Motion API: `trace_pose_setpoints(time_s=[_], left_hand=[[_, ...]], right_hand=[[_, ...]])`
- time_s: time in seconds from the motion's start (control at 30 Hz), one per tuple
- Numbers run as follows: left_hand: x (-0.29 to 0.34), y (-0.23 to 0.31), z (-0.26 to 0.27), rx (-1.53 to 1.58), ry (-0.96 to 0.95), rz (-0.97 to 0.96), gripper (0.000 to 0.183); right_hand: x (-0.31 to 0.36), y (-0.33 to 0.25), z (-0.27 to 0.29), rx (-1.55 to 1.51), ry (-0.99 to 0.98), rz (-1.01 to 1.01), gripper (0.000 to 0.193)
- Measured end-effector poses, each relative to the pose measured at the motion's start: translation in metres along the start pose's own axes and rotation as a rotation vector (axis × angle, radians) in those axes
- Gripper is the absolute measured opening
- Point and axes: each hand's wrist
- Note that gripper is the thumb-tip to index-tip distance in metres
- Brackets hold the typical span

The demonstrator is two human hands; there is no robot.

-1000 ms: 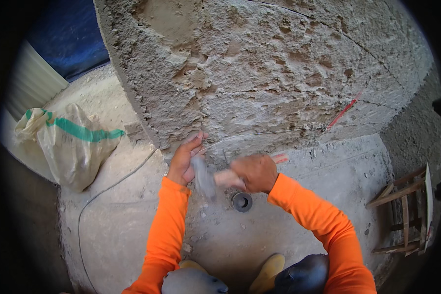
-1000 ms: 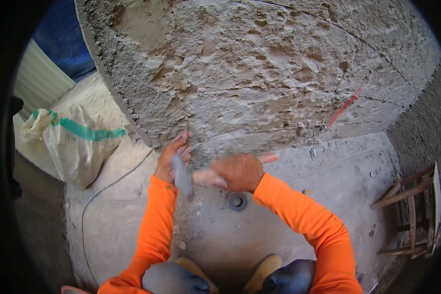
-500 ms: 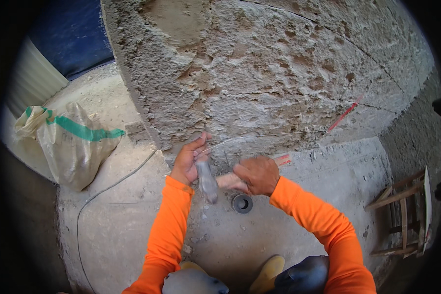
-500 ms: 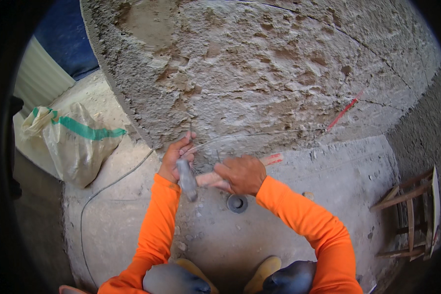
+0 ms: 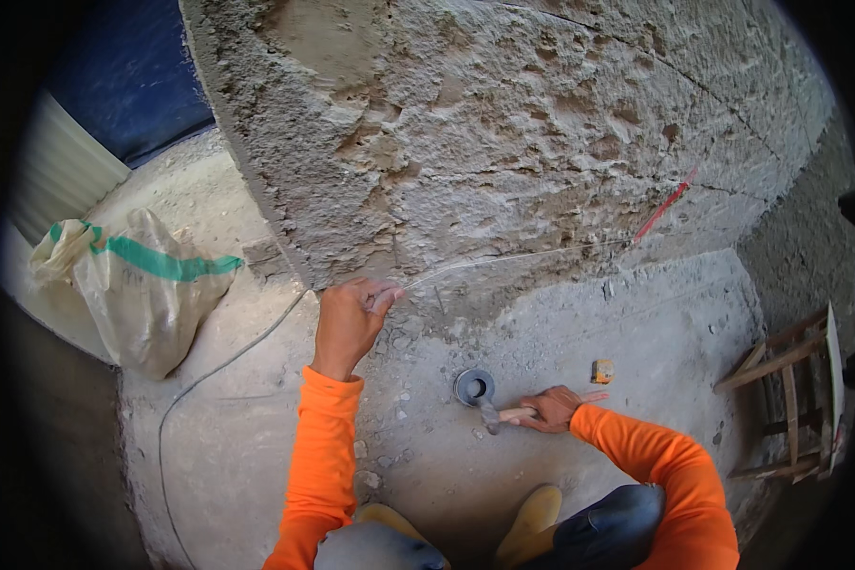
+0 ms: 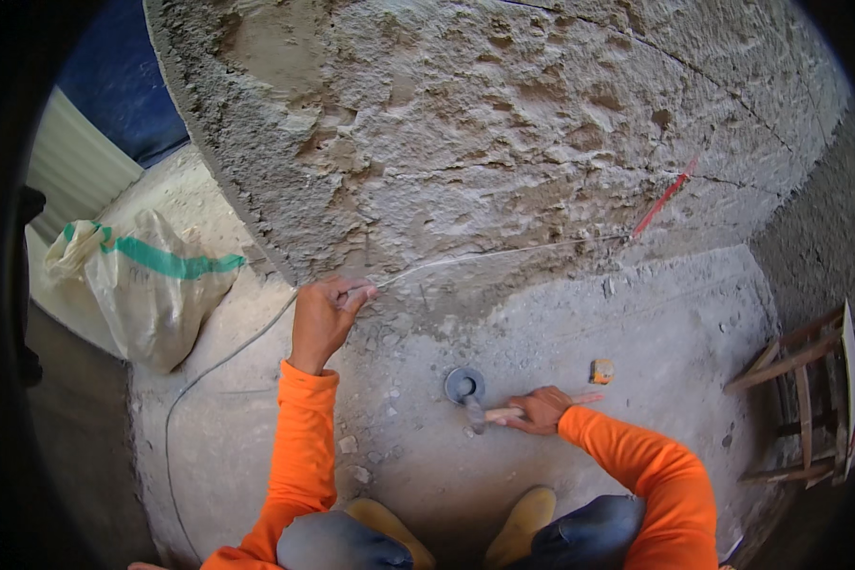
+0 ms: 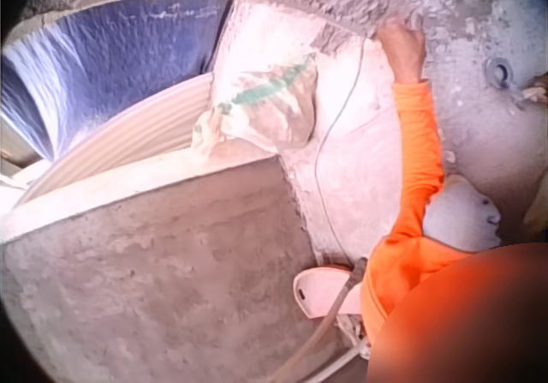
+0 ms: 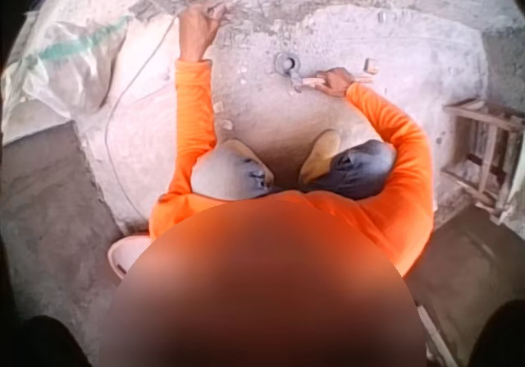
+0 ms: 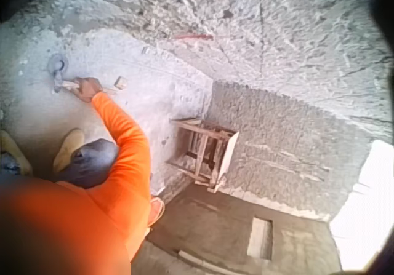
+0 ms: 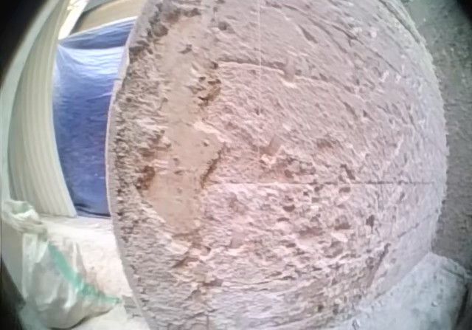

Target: The person retrieves a metal ring and hammer from a bucket, then uses a string line to mark positions on a rough concrete wall. They hammer nails into the wall at marked points and attach the metal ring, completing a wall fixture installation.

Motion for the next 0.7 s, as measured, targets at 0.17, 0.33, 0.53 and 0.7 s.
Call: trace_pose_setpoints(time_s=[0.17, 0.33, 0.53, 0.7], left_hand=[[-0.007, 0.005, 0.001, -0.132, 0.164, -0.225, 0.008], [-0.012, 0.014, -0.004, -0.125, 0.332, -0.297, 0.007], [-0.007, 0.015, -0.012, -0.012, 0.295, -0.194, 0.006], [-0.008, 0.016, -0.02, -0.005, 0.348, -0.122, 0.007]], right_hand=[[0.021, 0.055, -0.02, 0.089, -0.143, -0.166, 0.062], [0.022, 0.088, -0.034, 0.08, 0.026, -0.145, 0.052], [-0.01, 0.055, 0.002, -0.031, 0.58, 0.007, 0.028], [-0.04, -0.032, 0.129, -0.165, 1.047, 0.23, 0.018]])
Point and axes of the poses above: each hand's wrist, its own x-axis away from the middle knuckle, its own z-axis out of the back of the hand, y = z × x, and after that the axes turned 9 degrees about -z, right-handed
